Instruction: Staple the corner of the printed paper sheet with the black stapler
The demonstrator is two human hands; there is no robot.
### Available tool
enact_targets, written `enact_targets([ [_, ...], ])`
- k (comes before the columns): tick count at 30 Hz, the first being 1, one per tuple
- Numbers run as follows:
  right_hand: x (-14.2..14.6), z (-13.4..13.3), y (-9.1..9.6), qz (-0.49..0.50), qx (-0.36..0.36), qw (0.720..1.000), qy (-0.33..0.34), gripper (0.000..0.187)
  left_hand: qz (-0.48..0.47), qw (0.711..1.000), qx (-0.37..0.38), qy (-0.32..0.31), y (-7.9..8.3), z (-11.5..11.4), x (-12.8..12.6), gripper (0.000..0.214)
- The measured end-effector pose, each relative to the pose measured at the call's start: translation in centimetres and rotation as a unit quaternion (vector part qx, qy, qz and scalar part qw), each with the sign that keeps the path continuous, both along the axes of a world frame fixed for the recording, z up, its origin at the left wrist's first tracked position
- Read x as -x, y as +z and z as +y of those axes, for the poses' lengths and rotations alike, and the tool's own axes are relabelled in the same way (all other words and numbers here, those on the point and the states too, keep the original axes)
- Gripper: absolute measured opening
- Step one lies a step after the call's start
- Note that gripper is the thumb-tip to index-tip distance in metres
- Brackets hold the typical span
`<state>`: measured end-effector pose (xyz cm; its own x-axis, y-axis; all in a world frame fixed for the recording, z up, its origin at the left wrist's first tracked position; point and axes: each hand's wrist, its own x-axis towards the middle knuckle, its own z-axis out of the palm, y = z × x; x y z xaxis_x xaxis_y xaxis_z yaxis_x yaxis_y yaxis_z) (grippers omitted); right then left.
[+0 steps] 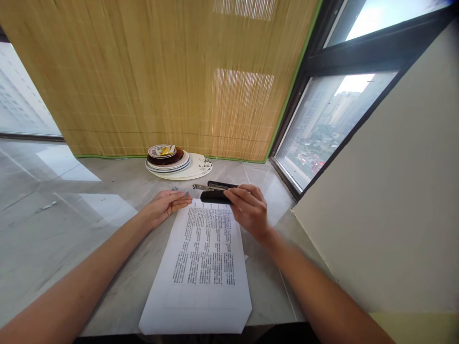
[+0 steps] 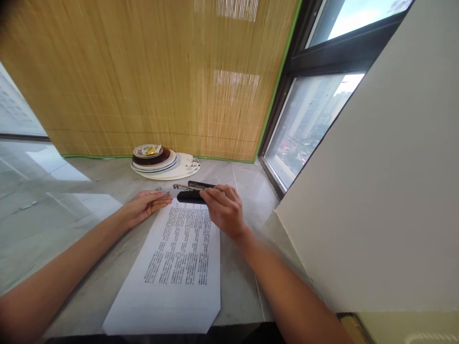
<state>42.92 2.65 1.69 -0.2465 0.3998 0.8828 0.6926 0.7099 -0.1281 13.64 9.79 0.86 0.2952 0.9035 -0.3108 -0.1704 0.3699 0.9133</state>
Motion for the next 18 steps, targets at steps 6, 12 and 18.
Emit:
enact_targets([
  [6,0.5,-0.1,0.5,0.233,0.198,0.952,0.017,0.024,0.000,0.995,-0.071,0.076,-0.1,0.3,-0.1,0.010],
  [12,1.4,-0.1,-0.2,0.234,0.406,0.878,0.102,0.032,0.013,0.989,-0.119,0.091,0.1,0.0,-0.3,0.015],
  [18,2.2,-0.8,0.0,0.170,0.500,0.832,0.169,0.032,0.019,0.987,-0.127,0.098,0.2,-0.1,-0.4,0.012],
])
